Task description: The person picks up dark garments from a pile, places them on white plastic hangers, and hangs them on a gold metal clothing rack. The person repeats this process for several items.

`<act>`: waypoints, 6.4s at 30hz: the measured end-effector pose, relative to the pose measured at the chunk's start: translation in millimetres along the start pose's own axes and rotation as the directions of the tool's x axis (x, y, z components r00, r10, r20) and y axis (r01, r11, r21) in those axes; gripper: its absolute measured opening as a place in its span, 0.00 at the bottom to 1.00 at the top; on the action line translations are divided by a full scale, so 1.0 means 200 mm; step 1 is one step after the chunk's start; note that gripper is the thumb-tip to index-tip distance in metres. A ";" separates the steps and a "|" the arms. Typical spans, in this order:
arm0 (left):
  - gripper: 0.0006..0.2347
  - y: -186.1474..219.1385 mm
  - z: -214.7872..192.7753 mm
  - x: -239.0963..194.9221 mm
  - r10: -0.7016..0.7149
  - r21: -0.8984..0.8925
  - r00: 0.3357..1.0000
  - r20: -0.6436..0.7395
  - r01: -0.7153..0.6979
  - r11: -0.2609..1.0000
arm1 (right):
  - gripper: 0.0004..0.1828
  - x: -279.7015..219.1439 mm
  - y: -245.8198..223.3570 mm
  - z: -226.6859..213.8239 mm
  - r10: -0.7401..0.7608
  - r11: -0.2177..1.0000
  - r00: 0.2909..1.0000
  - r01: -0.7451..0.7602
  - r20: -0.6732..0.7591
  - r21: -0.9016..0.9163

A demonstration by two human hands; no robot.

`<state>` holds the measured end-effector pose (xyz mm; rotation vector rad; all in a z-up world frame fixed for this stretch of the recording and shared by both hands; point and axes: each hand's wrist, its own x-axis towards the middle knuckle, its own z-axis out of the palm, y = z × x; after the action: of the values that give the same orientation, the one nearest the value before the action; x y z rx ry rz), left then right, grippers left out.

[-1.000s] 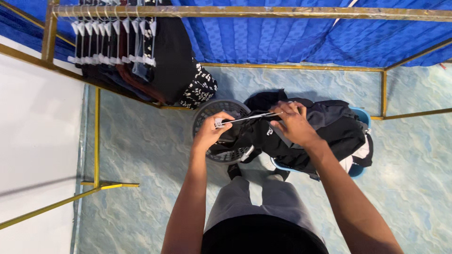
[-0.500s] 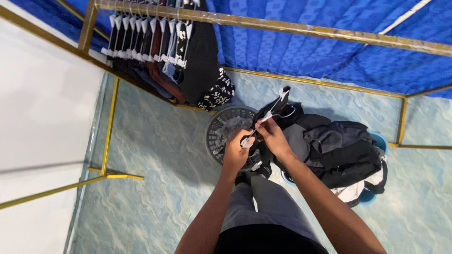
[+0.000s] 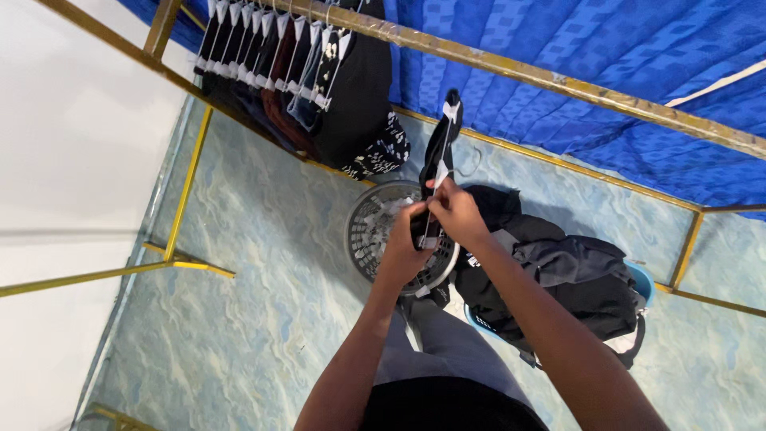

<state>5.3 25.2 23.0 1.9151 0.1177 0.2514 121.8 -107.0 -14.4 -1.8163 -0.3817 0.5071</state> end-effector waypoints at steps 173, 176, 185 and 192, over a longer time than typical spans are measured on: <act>0.15 -0.31 -0.93 1.71 0.369 0.423 0.926 -0.084 -0.302 0.854 | 0.24 1.41 -0.77 0.33 -0.461 0.610 0.848 0.088 -0.262 -0.788; 0.15 -0.31 -0.94 1.71 0.382 0.418 0.921 -0.077 -0.318 0.851 | 0.27 1.39 -0.79 0.34 -0.458 0.618 0.851 0.096 -0.258 -0.781; 0.20 -0.28 -0.91 1.63 0.371 0.381 0.921 -0.117 -0.303 0.874 | 0.31 1.20 -0.79 0.37 -0.501 0.630 0.806 0.089 -0.316 -0.772; 0.12 -0.30 -0.72 1.26 0.242 0.199 0.970 -0.025 -0.233 0.952 | 0.24 0.81 -0.50 0.39 -0.249 0.888 0.916 0.086 -0.314 -0.452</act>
<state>218.7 228.1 44.1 2.1194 -0.0592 0.4641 218.6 66.6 37.2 -2.2268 -0.4129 -0.0573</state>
